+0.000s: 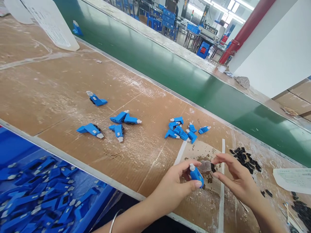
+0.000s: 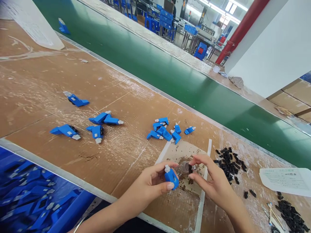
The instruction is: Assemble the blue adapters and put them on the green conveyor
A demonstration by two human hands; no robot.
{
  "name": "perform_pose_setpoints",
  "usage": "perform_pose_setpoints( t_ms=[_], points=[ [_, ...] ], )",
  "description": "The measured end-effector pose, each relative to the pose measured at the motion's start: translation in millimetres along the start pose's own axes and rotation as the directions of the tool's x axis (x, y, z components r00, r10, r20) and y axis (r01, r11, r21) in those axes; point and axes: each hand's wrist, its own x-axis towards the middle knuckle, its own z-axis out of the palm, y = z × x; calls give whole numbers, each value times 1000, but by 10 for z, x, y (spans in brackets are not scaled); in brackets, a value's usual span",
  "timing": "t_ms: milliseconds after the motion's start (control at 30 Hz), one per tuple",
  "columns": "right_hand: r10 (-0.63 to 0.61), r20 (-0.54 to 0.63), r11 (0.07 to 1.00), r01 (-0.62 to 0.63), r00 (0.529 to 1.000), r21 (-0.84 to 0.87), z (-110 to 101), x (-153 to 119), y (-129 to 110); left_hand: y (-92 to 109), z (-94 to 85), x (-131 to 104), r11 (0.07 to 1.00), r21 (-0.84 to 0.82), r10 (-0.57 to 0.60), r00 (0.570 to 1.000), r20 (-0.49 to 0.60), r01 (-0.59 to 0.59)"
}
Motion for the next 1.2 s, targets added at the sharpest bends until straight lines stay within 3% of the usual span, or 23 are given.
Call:
perform_pose_setpoints(
  t_ms=[167, 300, 433, 533, 633, 800, 1000, 1100, 1200],
  points=[
    [7, -64, 907, 21, 998, 420, 37, -108, -180, -146, 156, 2, 903, -424, 12, 982, 187, 69],
    [-11, -77, 844, 51, 997, 534, 93, -112, -277, -187, 211, -10, 847, -521, 24, 971, 239, 107],
    [-39, -48, 837, 58, 998, 544, 133, -97, -298, -191, 205, -10, 832, -541, 21, 967, 253, 124],
    [-97, -39, 883, 104, 995, 457, 108, -65, -323, -175, 196, -17, 834, -539, 21, 969, 245, 118],
    [-220, 19, 955, 211, 975, 210, 70, -58, -356, -185, 193, -26, 833, -545, 33, 977, 213, 91],
    [-381, 23, 912, 379, 924, -155, 155, -184, -402, -330, 153, -19, 838, -542, 35, 986, 165, 61],
    [-405, -72, 907, 391, 911, -155, 203, -274, -487, -312, 111, -72, 888, -428, -54, 963, 262, 166],
    [-381, -71, 919, 368, 922, -141, 175, -282, -512, -210, 133, -116, 905, -382, -93, 963, 253, 188],
    [-396, -102, 901, 365, 912, -234, 246, -357, -454, -154, 141, -123, 899, -400, -87, 967, 238, 180]
  ],
)
